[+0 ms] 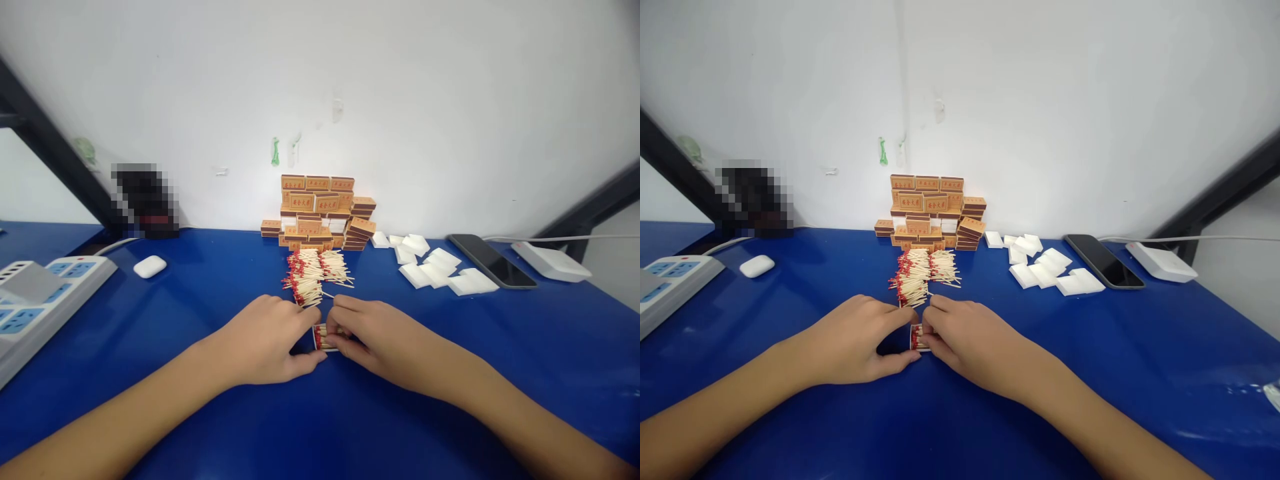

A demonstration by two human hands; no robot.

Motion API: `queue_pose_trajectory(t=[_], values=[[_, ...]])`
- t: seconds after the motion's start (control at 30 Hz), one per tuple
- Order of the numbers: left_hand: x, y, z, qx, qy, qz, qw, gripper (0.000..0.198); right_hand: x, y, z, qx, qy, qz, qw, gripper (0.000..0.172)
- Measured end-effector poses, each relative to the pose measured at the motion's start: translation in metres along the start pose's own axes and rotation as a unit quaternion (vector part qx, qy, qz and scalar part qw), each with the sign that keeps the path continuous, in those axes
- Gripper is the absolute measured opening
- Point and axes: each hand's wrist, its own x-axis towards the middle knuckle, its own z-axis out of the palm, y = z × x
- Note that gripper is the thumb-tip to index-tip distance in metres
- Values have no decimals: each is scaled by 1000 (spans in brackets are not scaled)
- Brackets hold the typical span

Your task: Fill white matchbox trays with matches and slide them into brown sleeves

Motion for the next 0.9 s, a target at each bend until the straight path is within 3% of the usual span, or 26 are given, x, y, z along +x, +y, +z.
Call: queue_pose_trajectory(t=[0.4, 0.9], values=[[0, -1, 0, 5, -10, -6, 1000, 28, -8, 1, -10, -13, -24, -14, 1000, 18], [0, 1, -1, -2, -3, 2, 1000, 27, -7, 6, -6, -45, 3, 15, 999, 14]])
